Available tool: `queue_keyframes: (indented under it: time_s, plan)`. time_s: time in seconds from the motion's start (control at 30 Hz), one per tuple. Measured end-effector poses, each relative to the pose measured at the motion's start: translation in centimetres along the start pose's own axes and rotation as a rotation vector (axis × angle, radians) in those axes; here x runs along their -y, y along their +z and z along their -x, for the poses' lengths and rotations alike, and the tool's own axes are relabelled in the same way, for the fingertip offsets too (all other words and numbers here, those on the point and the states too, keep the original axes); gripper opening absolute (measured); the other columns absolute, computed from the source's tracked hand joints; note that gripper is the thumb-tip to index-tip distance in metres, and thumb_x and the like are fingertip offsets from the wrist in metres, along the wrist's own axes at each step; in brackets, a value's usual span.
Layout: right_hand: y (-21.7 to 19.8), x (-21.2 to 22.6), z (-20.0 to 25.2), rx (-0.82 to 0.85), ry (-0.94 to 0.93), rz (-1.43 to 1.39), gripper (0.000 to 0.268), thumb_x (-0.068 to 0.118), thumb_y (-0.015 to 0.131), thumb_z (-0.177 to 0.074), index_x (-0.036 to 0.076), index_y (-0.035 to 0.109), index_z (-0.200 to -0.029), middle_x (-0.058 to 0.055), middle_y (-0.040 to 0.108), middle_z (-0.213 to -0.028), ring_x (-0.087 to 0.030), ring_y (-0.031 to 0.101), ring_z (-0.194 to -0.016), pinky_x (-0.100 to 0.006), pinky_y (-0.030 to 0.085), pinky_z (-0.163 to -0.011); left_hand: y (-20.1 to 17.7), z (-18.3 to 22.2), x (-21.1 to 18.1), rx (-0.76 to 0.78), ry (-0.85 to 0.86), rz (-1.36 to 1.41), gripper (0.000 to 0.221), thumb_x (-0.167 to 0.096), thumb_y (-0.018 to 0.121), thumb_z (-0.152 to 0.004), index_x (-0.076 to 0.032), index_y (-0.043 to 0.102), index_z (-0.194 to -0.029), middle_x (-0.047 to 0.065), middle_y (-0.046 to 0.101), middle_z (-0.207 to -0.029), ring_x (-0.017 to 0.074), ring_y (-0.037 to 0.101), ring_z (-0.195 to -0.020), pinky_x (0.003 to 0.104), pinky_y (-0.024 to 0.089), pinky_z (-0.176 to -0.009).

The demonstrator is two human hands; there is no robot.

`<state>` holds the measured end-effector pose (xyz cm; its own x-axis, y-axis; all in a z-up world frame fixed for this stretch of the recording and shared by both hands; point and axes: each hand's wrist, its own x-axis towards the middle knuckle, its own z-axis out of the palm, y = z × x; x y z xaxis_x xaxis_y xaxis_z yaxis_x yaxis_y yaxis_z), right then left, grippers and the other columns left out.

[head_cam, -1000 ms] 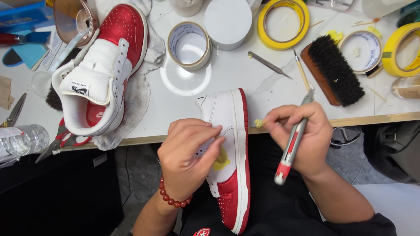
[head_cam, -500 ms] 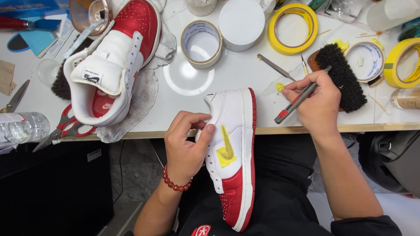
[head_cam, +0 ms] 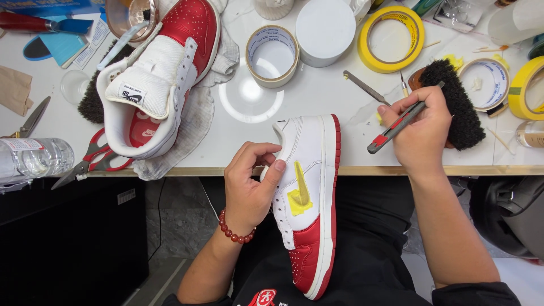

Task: The person customizes a sneaker by cutting yellow paper with a utility knife while holding the shoe, then peeling the cut paper from the shoe. The person then picks up a roll of tape and pulls a length from it.

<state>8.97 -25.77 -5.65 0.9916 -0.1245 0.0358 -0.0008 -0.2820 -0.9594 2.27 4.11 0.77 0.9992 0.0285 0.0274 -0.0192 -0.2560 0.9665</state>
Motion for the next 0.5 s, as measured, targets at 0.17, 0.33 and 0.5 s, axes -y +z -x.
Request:
queue_keyframes:
  time_s: [0.17, 0.33, 0.5]
  plan:
    - [1.0, -0.3, 0.3, -0.017, -0.047, -0.040, 0.039, -0.011, 0.078, -0.095, 0.002, 0.045, -0.110, -0.006, 0.063, -0.097, -0.008, 0.062, -0.086, -0.025, 0.055, -0.081, 0.0, 0.1, -0.1, -0.009, -0.010, 0.024, 0.020, -0.008, 0.072, -0.093, 0.001, 0.069, -0.111, 0.006, 0.066, -0.094, 0.0125, 0.065, -0.086, 0.025, 0.055, -0.079]
    - [1.4, -0.1, 0.6, -0.128, -0.089, -0.069, 0.043, -0.010, 0.082, -0.090, 0.003, 0.046, -0.109, -0.005, 0.062, -0.100, -0.009, 0.061, -0.089, -0.025, 0.057, -0.082, 0.5, 0.4, 0.5, 0.009, -0.046, 0.076, 0.020, -0.007, 0.071, -0.093, 0.002, 0.068, -0.111, 0.005, 0.064, -0.093, 0.0114, 0.060, -0.088, 0.024, 0.052, -0.079]
    - [1.5, 1.1, 1.0, -0.244, -0.110, 0.088, 0.030, -0.001, 0.086, -0.085, 0.001, 0.057, -0.095, -0.005, 0.073, -0.088, -0.007, 0.069, -0.080, -0.025, 0.059, -0.072, 0.6, 0.6, 2.2, 0.060, -0.213, 0.261, 0.034, -0.006, 0.063, -0.096, 0.004, 0.056, -0.128, 0.006, 0.065, -0.094, 0.0112, 0.059, -0.085, 0.024, 0.051, -0.077]
